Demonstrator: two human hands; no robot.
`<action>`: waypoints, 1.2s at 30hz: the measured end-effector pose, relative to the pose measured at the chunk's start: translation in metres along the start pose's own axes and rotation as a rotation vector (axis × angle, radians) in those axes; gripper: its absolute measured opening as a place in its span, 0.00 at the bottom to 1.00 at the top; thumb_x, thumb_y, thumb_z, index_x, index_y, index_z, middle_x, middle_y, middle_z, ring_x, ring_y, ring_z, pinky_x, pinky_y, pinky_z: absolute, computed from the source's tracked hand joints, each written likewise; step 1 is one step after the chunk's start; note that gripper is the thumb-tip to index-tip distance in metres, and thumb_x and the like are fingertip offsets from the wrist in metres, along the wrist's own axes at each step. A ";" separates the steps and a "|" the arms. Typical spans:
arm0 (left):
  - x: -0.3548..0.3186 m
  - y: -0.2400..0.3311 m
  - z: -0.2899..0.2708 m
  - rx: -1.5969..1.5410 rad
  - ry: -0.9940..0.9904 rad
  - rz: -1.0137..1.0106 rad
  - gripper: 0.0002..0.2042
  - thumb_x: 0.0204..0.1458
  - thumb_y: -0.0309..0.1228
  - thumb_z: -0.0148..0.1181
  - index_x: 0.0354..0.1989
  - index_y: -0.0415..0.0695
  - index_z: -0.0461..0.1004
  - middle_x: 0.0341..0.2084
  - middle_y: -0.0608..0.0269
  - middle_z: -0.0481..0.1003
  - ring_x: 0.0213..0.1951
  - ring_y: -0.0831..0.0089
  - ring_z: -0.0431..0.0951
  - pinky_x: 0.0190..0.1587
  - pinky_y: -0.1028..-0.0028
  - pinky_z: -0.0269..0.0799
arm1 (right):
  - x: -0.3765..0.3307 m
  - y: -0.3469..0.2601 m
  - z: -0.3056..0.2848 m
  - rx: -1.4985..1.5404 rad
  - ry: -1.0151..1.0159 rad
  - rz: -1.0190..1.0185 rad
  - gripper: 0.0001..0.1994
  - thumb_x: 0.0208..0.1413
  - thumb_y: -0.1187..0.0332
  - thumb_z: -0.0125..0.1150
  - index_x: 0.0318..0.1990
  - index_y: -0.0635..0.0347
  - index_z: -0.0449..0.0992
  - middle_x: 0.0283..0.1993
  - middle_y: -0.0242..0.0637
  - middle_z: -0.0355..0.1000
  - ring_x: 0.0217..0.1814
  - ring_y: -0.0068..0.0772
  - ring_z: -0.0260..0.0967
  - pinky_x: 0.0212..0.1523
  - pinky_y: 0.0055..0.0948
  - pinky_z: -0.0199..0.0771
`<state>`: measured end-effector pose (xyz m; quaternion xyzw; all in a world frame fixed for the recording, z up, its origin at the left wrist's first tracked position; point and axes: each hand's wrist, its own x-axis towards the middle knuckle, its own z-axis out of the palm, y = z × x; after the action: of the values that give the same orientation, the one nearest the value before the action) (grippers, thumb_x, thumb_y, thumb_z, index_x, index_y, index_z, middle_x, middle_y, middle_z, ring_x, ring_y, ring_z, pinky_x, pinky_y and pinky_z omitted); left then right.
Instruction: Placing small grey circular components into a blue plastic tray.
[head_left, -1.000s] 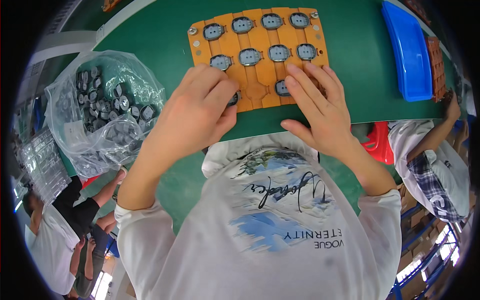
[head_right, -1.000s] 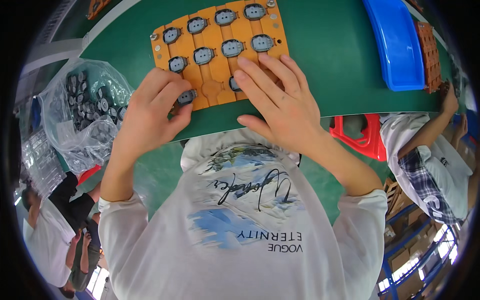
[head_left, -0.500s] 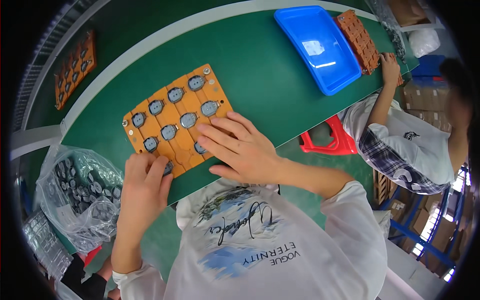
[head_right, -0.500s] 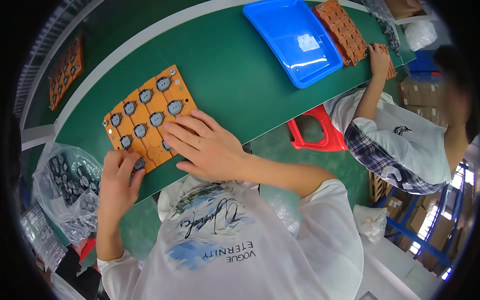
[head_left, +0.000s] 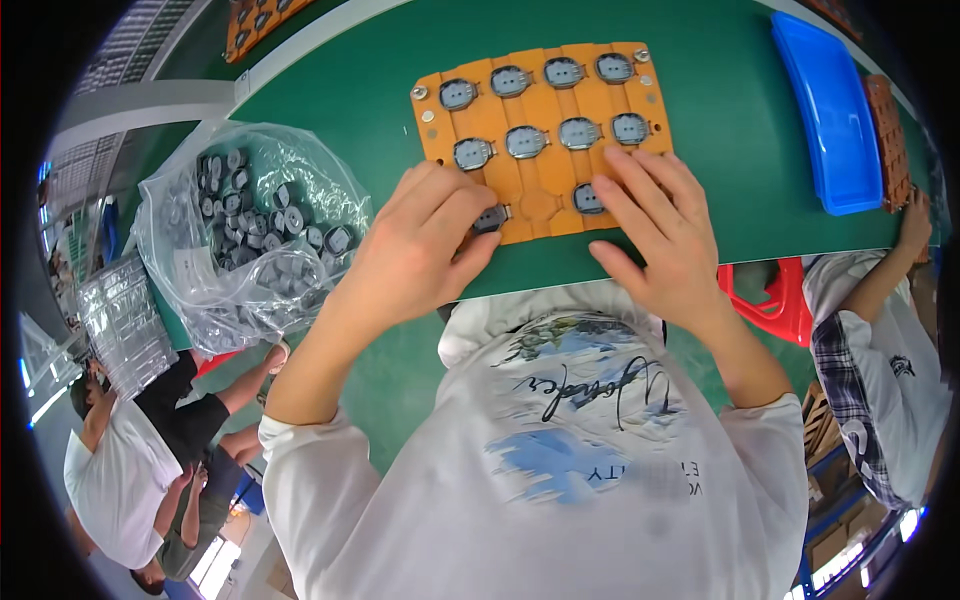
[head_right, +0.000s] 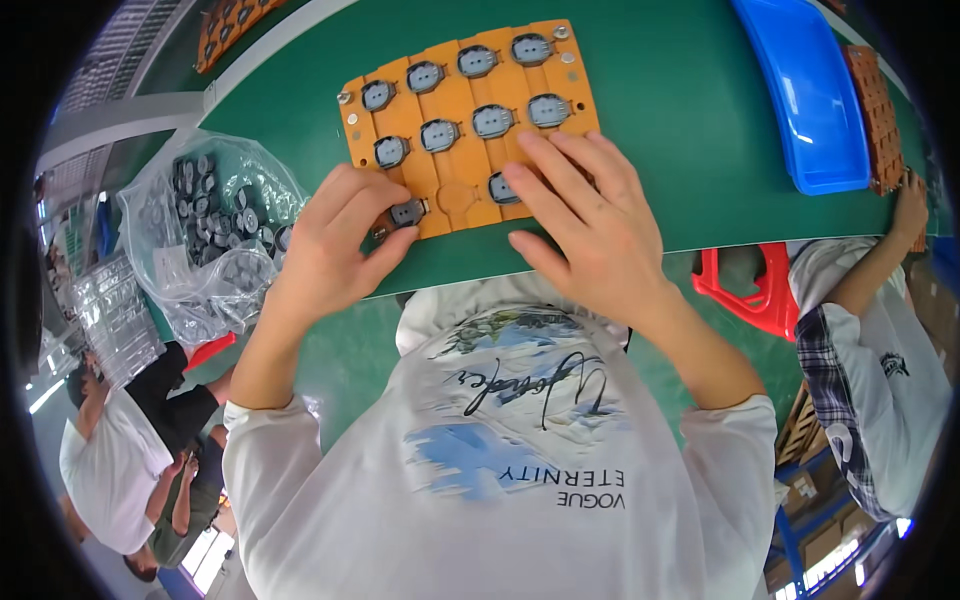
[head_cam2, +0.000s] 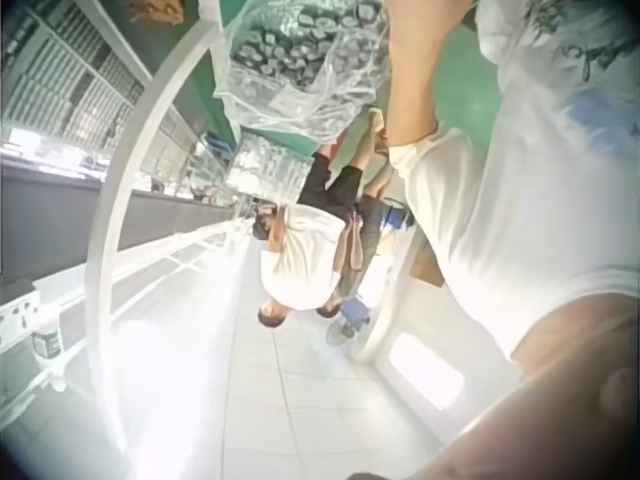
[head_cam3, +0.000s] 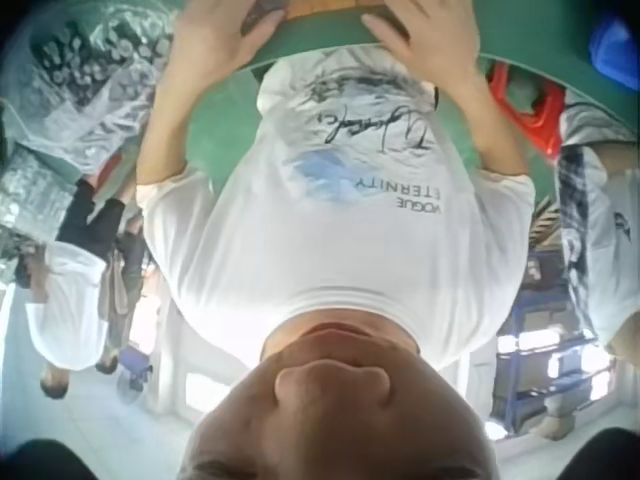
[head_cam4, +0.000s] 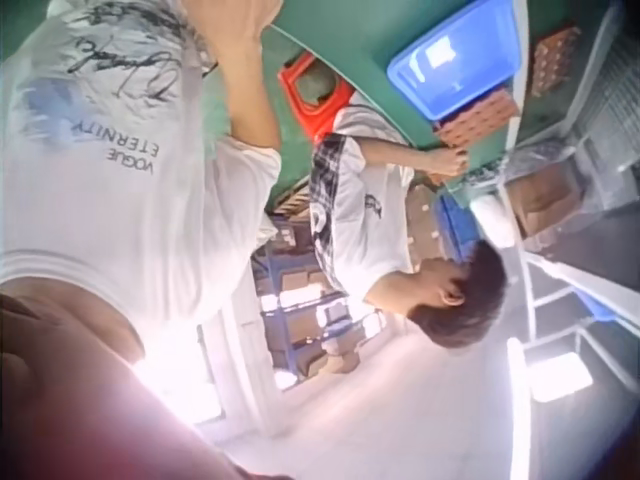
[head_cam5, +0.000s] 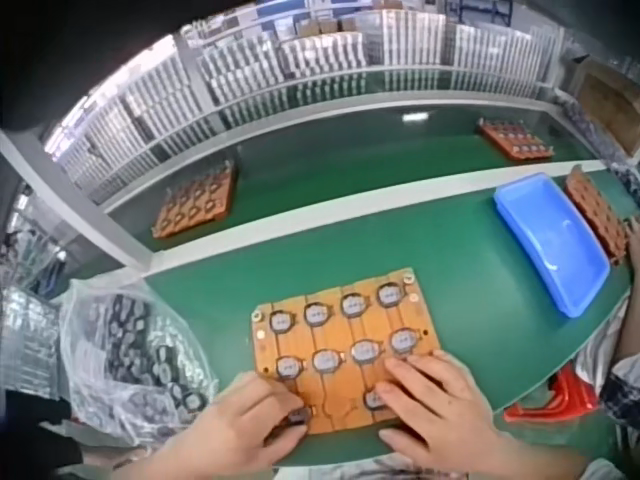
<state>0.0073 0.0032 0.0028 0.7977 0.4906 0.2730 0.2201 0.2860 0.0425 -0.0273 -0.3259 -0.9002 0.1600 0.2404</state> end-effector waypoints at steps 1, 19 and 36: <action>-0.001 -0.002 0.000 0.008 -0.002 0.019 0.16 0.40 0.20 0.70 0.40 0.37 0.76 0.35 0.56 0.73 0.38 0.54 0.75 0.42 0.61 0.73 | 0.000 0.000 0.001 0.002 0.000 0.002 0.30 0.45 0.66 0.72 0.59 0.63 0.76 0.69 0.44 0.67 0.69 0.52 0.62 0.68 0.54 0.61; -0.002 -0.011 -0.011 0.063 -0.077 0.063 0.13 0.40 0.24 0.72 0.36 0.41 0.78 0.34 0.59 0.70 0.40 0.57 0.72 0.43 0.63 0.69 | 0.003 -0.004 0.008 -0.007 -0.018 -0.022 0.31 0.46 0.67 0.71 0.61 0.63 0.75 0.70 0.44 0.66 0.71 0.52 0.60 0.71 0.52 0.58; -0.100 -0.026 -0.082 0.263 0.069 -0.609 0.16 0.46 0.27 0.71 0.44 0.40 0.78 0.32 0.54 0.76 0.35 0.56 0.78 0.39 0.61 0.75 | 0.172 -0.100 0.074 0.401 -0.430 -0.362 0.13 0.57 0.70 0.62 0.48 0.61 0.76 0.47 0.42 0.75 0.49 0.47 0.76 0.48 0.44 0.76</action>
<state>-0.1002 -0.0697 0.0267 0.6263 0.7446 0.1561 0.1700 0.0797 0.0737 0.0118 -0.0660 -0.9242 0.3534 0.1290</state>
